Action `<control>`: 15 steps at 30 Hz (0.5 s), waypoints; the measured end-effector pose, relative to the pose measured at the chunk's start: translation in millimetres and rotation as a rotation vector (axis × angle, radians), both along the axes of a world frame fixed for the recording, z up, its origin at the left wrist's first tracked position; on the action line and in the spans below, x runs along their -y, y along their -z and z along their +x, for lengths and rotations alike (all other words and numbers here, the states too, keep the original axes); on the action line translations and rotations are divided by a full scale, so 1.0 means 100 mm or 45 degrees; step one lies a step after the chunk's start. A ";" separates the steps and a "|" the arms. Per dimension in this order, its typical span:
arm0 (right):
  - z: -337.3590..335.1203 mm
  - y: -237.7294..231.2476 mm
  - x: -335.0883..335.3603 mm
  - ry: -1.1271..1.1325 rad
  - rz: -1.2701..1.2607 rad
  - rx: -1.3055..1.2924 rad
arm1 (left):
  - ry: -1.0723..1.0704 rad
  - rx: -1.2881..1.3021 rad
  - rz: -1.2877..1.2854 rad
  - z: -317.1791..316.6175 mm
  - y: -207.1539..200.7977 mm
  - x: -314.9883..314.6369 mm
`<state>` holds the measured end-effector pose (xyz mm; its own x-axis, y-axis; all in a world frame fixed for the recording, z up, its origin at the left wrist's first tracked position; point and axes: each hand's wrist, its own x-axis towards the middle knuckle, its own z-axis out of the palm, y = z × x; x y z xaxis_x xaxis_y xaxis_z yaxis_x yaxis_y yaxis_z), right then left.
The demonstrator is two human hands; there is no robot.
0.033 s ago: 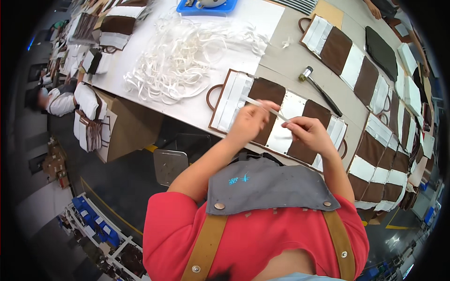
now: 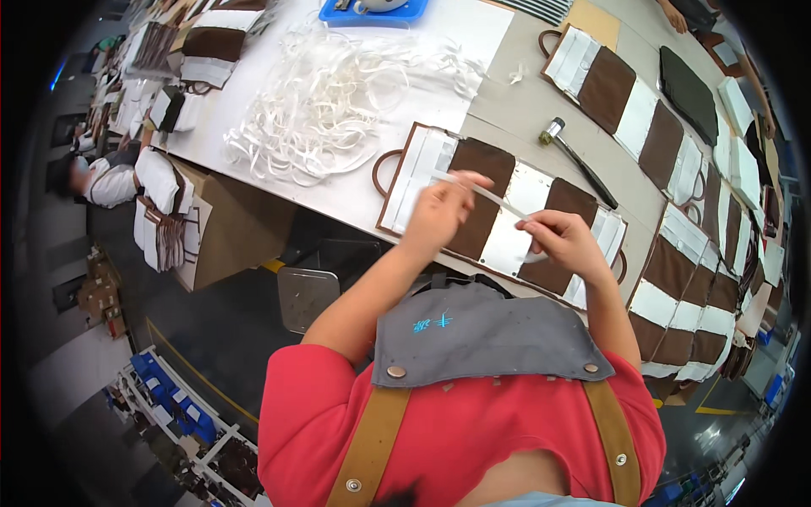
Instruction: The person assembles a brown and white striped bag by hand. They align the edges of the fabric panels, insert white elastic loops into the seams, and secure the assembly using a hammer and metal fasteners.
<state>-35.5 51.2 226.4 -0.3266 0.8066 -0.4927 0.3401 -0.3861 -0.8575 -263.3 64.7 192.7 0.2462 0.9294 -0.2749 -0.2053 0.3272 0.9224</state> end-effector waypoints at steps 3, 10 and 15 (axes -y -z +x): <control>0.40 0.20 0.12 0.108 -0.032 -0.008 | -0.311 0.019 -0.048 -0.22 0.02 -0.06; 1.06 0.52 0.44 0.534 -0.052 -0.121 | -0.584 0.066 -0.040 -0.45 0.29 -0.08; 1.08 0.60 0.52 0.577 0.071 -0.176 | -0.295 -0.127 -0.142 -0.38 0.22 0.03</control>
